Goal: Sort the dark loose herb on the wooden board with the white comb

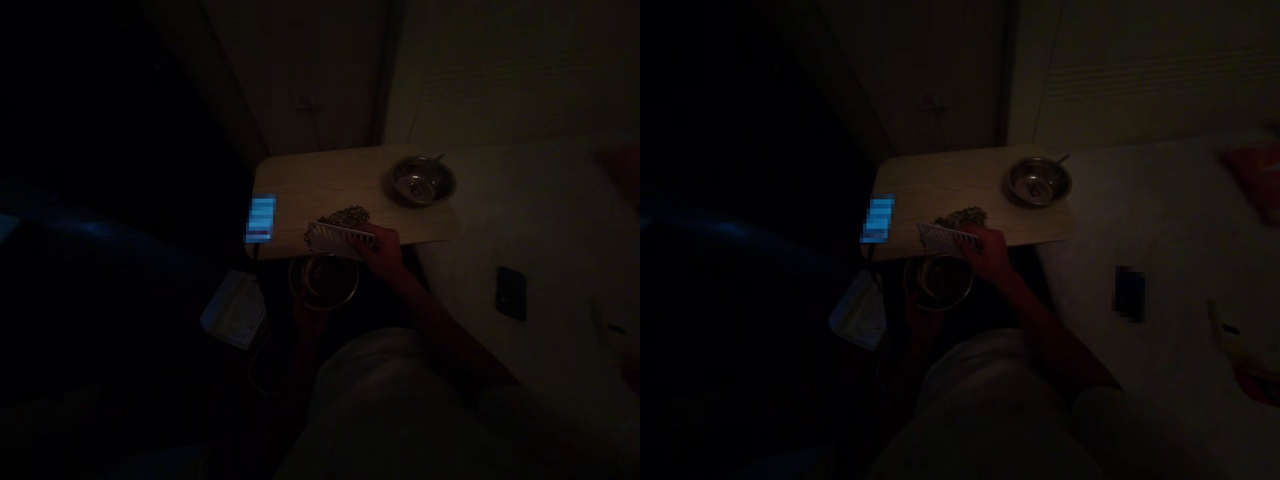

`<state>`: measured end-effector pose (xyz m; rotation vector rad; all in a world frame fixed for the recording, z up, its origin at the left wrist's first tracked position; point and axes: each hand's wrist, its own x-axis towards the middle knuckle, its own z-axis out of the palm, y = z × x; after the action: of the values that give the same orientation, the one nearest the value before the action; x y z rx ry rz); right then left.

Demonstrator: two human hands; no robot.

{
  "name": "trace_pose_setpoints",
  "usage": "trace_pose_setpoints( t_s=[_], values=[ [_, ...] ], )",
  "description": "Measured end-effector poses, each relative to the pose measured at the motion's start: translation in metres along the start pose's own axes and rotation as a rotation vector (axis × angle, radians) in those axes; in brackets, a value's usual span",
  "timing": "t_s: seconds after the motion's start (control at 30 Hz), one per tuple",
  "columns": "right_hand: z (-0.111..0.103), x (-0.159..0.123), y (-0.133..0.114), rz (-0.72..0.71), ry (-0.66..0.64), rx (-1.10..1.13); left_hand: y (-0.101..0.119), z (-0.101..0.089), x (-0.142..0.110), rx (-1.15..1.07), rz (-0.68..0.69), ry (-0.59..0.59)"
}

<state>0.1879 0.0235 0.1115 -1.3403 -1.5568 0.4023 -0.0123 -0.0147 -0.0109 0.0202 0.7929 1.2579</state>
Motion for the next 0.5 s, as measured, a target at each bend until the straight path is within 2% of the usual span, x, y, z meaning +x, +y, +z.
trace_pose_setpoints(
  t_s=[0.33, 0.5],
  values=[
    [0.0022, -0.0007, -0.0003, 0.018, -0.071, 0.056, -0.0017, -0.0007, 0.0016, 0.011, 0.045, 0.035],
    [0.0022, -0.0002, 0.0011, 0.054, 0.012, 0.084, -0.0017, 0.0008, 0.0017, 0.0, 0.028, 0.034]
  ],
)
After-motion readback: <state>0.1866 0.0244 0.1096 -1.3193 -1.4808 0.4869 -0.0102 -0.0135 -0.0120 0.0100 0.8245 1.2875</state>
